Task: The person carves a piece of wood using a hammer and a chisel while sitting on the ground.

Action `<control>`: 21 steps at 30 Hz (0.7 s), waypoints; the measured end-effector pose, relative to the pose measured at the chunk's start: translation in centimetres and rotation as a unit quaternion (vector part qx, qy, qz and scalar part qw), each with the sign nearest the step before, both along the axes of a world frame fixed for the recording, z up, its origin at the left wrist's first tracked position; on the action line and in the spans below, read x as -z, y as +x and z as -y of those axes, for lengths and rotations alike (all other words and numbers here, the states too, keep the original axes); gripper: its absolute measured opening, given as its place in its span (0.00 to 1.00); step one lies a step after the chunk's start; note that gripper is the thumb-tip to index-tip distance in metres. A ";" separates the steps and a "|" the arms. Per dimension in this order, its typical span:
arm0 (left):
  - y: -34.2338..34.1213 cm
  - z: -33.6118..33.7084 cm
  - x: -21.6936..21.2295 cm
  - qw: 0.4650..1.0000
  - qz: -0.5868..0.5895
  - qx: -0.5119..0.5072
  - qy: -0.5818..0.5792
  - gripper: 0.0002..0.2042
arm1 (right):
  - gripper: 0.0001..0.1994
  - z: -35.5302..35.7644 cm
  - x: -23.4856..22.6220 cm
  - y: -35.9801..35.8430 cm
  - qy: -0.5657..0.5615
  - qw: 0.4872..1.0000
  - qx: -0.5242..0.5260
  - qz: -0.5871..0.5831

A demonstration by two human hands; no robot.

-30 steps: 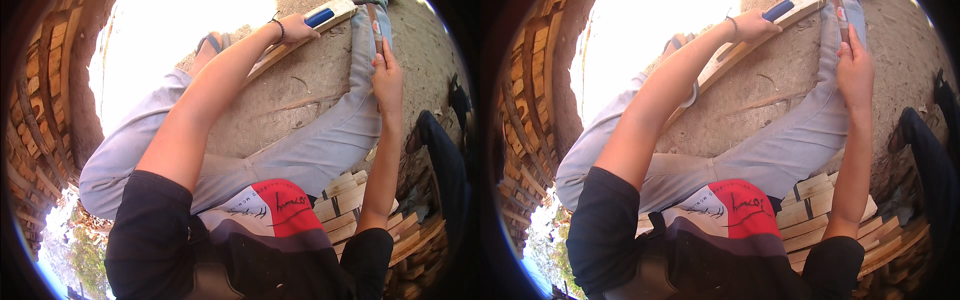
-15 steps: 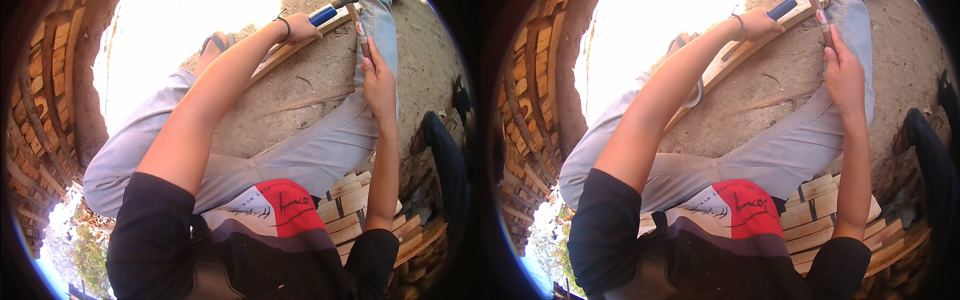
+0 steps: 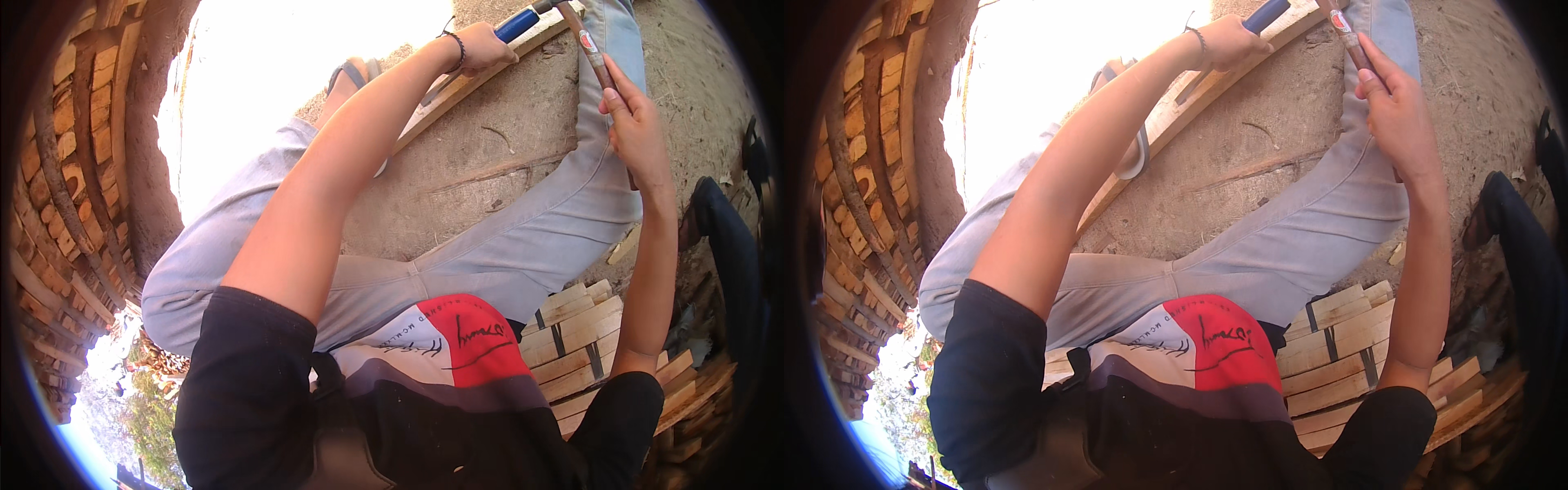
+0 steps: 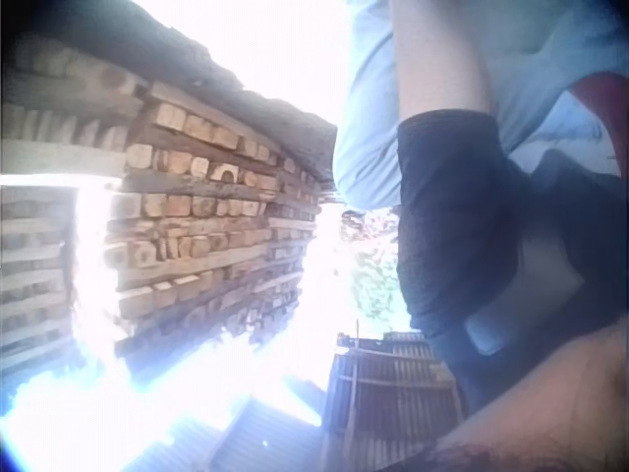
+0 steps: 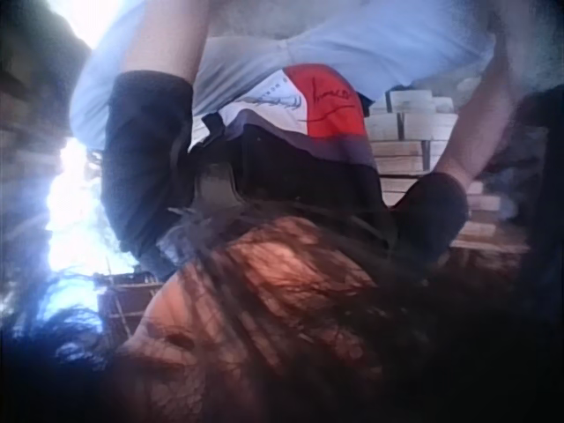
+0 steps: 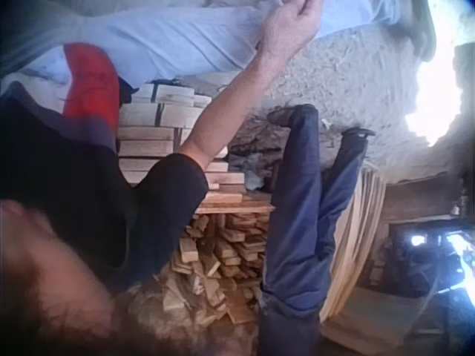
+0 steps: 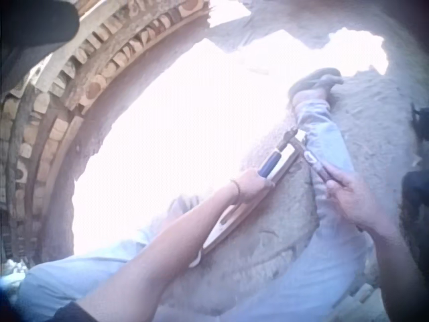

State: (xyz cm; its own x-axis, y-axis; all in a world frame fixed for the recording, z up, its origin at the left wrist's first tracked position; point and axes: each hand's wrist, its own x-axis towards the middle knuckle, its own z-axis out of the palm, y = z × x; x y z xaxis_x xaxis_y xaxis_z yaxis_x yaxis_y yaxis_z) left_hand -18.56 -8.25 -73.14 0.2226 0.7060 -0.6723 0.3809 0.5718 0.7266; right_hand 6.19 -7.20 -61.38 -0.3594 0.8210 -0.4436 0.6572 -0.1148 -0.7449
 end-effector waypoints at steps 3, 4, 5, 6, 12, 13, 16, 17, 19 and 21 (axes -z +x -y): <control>0.7 0.3 -1.0 0.999 -0.042 0.001 0.005 0.16 | 0.24 -2.0 -0.8 1.2 0.072 0.969 0.219 -0.083; 0.7 -0.1 -1.1 0.998 -0.058 0.018 0.007 0.16 | 0.24 -1.5 -1.1 0.5 0.056 0.976 0.199 -0.068; 0.7 -0.3 -1.2 0.997 -0.075 0.036 0.010 0.16 | 0.24 -1.0 -1.3 0.2 0.026 0.989 0.140 -0.043; 0.3 0.1 -1.3 0.999 -0.046 0.013 -0.016 0.16 | 0.24 -0.4 -1.3 0.0 -0.003 0.997 0.080 -0.018; 0.4 0.0 0.0 0.998 -0.056 0.033 -0.008 0.15 | 0.22 -2.1 -0.8 1.1 0.055 0.964 0.242 -0.095; 0.1 1.0 -1.3 0.999 0.015 -0.001 0.036 0.14 | 0.23 -2.2 -1.1 1.0 0.056 0.963 0.240 -0.106; -0.5 0.6 -0.4 0.999 0.036 -0.021 -0.018 0.14 | 0.23 -2.1 -2.1 0.7 0.052 0.963 0.223 -0.143; -0.1 0.4 -0.4 0.999 0.033 -0.014 -0.009 0.14 | 0.23 -1.9 -2.7 0.6 0.046 0.964 0.214 -0.153; 0.1 1.0 -0.6 0.998 0.040 -0.036 0.012 0.14 | 0.21 -2.7 -4.3 4.4 0.090 0.910 0.318 -0.249; 0.1 1.5 -1.5 0.993 0.060 -0.086 0.054 0.13 | 0.21 -2.3 -3.9 5.0 0.095 0.893 0.368 -0.243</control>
